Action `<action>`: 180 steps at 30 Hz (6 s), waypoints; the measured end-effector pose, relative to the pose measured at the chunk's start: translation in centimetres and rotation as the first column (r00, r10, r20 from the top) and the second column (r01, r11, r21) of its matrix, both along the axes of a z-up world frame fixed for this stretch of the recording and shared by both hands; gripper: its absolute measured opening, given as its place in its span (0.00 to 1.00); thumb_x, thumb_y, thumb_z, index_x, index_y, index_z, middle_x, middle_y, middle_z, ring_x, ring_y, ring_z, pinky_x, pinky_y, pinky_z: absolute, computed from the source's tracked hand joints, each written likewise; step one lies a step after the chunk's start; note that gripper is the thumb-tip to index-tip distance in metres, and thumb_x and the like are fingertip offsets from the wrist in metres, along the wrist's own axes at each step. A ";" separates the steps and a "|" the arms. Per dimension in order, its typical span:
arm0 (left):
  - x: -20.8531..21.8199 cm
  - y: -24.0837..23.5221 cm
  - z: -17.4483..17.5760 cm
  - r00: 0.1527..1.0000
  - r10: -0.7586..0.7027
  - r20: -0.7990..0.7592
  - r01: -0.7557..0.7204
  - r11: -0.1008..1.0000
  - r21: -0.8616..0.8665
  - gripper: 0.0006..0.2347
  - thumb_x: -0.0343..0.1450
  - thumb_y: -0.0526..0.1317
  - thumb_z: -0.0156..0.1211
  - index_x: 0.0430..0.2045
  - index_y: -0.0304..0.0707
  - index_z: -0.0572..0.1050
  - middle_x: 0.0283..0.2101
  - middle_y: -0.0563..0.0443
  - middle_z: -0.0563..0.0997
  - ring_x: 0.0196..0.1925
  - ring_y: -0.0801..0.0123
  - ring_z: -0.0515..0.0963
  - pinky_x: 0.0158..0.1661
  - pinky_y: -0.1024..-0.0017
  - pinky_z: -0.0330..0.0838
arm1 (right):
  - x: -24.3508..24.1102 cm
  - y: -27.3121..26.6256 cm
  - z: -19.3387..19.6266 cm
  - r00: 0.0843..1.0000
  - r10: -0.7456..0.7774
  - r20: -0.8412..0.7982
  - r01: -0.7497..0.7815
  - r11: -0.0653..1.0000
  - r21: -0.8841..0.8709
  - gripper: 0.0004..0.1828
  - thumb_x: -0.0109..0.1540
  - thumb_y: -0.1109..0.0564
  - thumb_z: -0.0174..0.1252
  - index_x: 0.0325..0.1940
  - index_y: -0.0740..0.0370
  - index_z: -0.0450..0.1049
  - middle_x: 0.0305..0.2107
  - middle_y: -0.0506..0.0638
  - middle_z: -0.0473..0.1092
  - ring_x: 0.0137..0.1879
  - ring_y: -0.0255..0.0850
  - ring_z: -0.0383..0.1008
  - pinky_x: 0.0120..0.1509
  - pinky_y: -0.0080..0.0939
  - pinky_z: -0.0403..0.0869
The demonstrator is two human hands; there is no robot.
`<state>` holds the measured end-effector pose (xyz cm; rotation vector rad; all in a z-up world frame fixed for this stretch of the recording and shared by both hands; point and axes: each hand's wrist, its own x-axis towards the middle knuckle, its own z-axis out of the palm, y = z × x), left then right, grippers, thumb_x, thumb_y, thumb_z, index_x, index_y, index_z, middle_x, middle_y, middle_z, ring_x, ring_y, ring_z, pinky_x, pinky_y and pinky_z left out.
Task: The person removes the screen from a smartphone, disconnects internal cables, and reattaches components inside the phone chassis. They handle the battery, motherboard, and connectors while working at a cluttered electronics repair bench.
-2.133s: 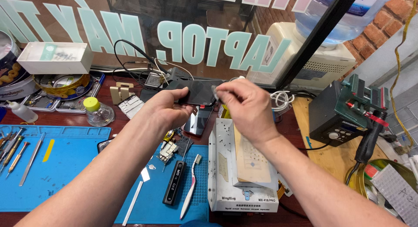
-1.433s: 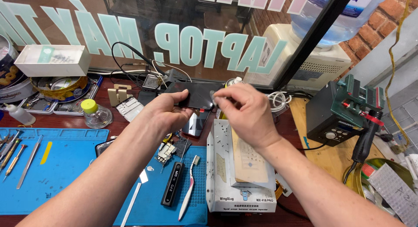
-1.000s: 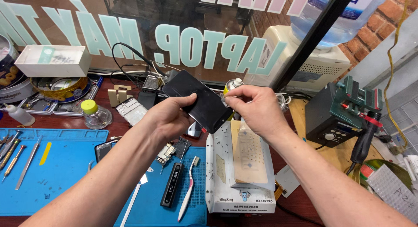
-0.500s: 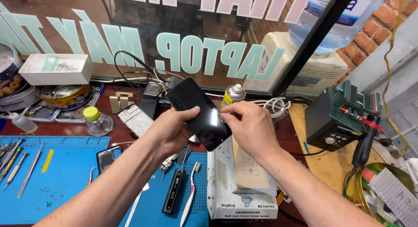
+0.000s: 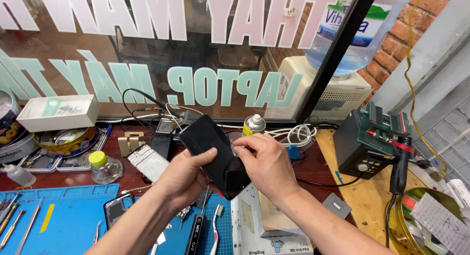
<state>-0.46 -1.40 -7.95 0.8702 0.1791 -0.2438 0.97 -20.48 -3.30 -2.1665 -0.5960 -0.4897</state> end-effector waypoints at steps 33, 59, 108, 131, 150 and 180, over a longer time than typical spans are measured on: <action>-0.3 -1.0 -2.8 0.984 -0.166 0.071 0.163 0.986 0.046 0.10 0.72 0.36 0.59 0.47 0.37 0.75 0.43 0.48 0.82 0.41 0.64 0.85 0.42 0.59 0.82 | 2.3 1.6 -1.0 0.989 0.007 0.145 -0.014 0.999 0.050 0.06 0.59 0.57 0.64 0.37 0.61 0.81 0.31 0.51 0.77 0.40 0.46 0.78 0.46 0.44 0.75; 7.2 -9.4 -3.1 0.755 -0.532 -0.384 0.627 0.412 0.661 0.18 0.67 0.31 0.66 0.53 0.30 0.75 0.45 0.41 0.85 0.45 0.60 0.85 0.43 0.67 0.80 | 1.0 -13.6 -8.8 0.821 -0.413 -0.394 0.464 0.885 0.041 0.10 0.59 0.54 0.64 0.42 0.58 0.83 0.29 0.48 0.81 0.33 0.34 0.79 0.41 0.36 0.75; 6.3 -10.1 -7.0 0.908 -0.248 -0.336 0.413 0.409 0.814 0.16 0.59 0.37 0.77 0.36 0.28 0.80 0.36 0.42 0.85 0.34 0.62 0.84 0.36 0.65 0.78 | 2.8 -10.6 -9.7 0.923 -0.233 -0.307 0.159 0.955 -0.249 0.09 0.56 0.56 0.64 0.38 0.58 0.83 0.36 0.55 0.79 0.42 0.52 0.81 0.50 0.48 0.76; 9.0 -7.8 -7.7 0.787 -0.392 -0.476 0.478 0.876 0.070 0.06 0.76 0.36 0.63 0.35 0.40 0.70 0.29 0.59 0.63 0.28 0.68 0.65 0.42 0.65 0.78 | 4.9 -14.3 -8.1 0.733 -0.268 -0.625 0.371 0.928 0.037 0.10 0.59 0.56 0.65 0.42 0.61 0.84 0.27 0.46 0.78 0.30 0.32 0.72 0.36 0.38 0.73; 3.5 -10.9 -9.2 0.797 -0.070 -0.599 0.330 0.882 0.336 0.13 0.71 0.43 0.66 0.38 0.30 0.75 0.40 0.44 0.78 0.37 0.64 0.80 0.37 0.68 0.83 | 5.5 -5.7 -9.3 0.920 -0.184 -0.346 0.072 0.947 -0.312 0.10 0.59 0.54 0.63 0.42 0.56 0.84 0.36 0.56 0.80 0.44 0.51 0.81 0.51 0.47 0.77; 2.4 -10.8 -6.8 0.855 -0.002 -0.518 0.271 0.854 0.444 0.13 0.68 0.37 0.69 0.35 0.21 0.76 0.35 0.38 0.80 0.31 0.59 0.82 0.31 0.68 0.83 | 2.3 -9.9 -8.8 0.969 -0.092 -0.227 0.020 0.953 -0.302 0.08 0.57 0.57 0.62 0.38 0.61 0.83 0.35 0.59 0.79 0.43 0.54 0.80 0.49 0.50 0.77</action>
